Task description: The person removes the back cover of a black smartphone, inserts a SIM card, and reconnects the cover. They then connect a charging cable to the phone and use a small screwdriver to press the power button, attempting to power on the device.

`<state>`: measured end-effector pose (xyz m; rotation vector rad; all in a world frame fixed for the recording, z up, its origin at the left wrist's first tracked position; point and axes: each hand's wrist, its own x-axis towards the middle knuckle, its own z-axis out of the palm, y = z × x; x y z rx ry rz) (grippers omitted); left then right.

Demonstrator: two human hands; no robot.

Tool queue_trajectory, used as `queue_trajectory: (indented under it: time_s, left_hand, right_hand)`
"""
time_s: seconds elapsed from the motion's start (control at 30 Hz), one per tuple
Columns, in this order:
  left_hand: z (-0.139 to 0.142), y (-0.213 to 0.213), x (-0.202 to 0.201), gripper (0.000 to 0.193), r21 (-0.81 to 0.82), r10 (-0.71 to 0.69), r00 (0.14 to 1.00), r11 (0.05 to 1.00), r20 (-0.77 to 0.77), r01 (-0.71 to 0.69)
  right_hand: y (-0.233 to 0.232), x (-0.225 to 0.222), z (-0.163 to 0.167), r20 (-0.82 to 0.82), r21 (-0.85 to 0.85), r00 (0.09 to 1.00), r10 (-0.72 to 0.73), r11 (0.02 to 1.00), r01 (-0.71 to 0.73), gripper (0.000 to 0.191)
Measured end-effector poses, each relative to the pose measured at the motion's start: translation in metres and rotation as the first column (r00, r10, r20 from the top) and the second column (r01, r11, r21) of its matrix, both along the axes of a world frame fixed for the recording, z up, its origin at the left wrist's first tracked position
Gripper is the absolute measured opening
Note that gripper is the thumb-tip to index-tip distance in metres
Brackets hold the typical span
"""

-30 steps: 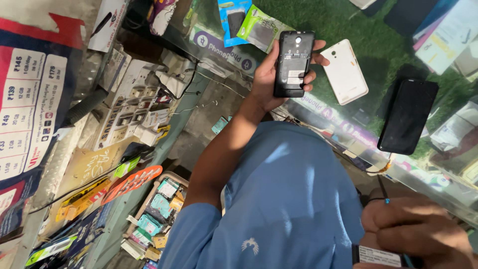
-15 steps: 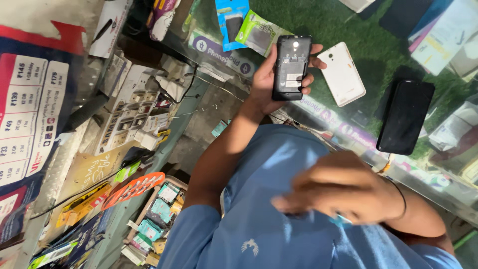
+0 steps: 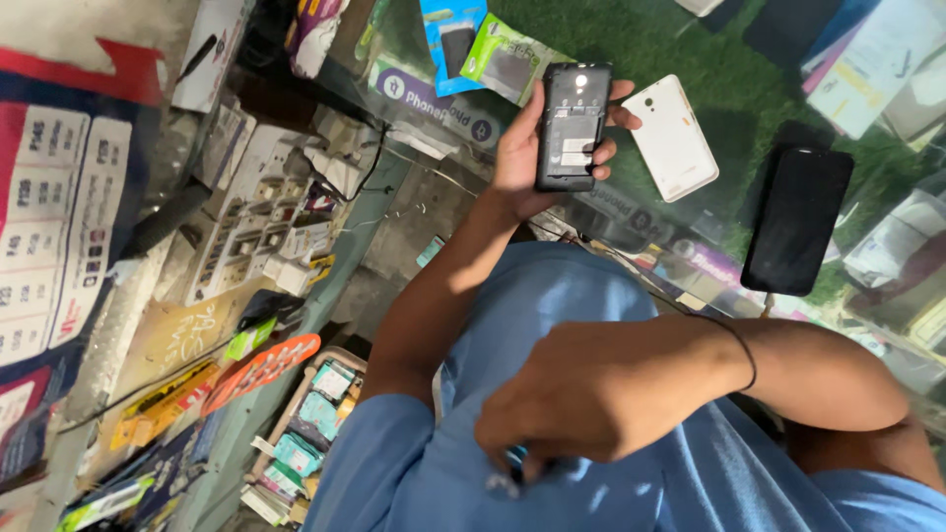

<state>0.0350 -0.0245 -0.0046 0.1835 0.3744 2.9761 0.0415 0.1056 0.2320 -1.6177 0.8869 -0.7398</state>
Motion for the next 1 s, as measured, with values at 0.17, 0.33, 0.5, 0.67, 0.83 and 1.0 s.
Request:
queue_trajectory:
  time_s: [0.17, 0.33, 0.5, 0.67, 0.83, 1.0]
  left_hand:
    - [-0.005, -0.001, -0.001, 0.082, 0.016, -0.022, 0.999, 1.000, -0.024, 0.022]
    - [-0.006, 0.000, -0.001, 0.080, 0.058, -0.007, 0.997, 0.998, -0.072, 0.011]
    - [0.003, 0.008, 0.005, 0.080, 0.033, 0.134, 0.991, 0.990, -0.028, -0.133]
    - [0.026, 0.024, 0.014, 0.078, 0.061, 0.200, 0.979, 0.978, -0.042, -0.198]
    - [0.056, 0.039, 0.025, 0.079, 0.110, 0.161, 0.985, 0.982, -0.059, -0.154]
    - [0.076, 0.044, 0.037, 0.080, 0.136, 0.149, 0.984, 0.981, -0.095, -0.135]
  right_hand:
    - [0.003, -0.001, -0.010, -0.007, -0.061, 0.999, 0.048, 0.997, -0.048, 0.013]
    - [0.026, -0.026, -0.038, 0.441, 0.039, 0.887, -0.133, 0.991, 0.129, 0.032]
    - [0.046, -0.033, -0.098, 0.067, 0.169, 0.174, -0.982, 0.183, 0.968, 0.015]
    - [0.058, -0.029, -0.122, -0.099, 0.066, 0.156, -0.983, 0.150, 0.986, 0.038]
    - [0.060, -0.023, -0.114, -0.205, -0.591, 0.149, -0.967, 0.244, 0.769, 0.056]
    - [0.064, -0.018, -0.111, -0.229, -0.760, 0.063, -0.971, 0.219, 0.612, 0.061]
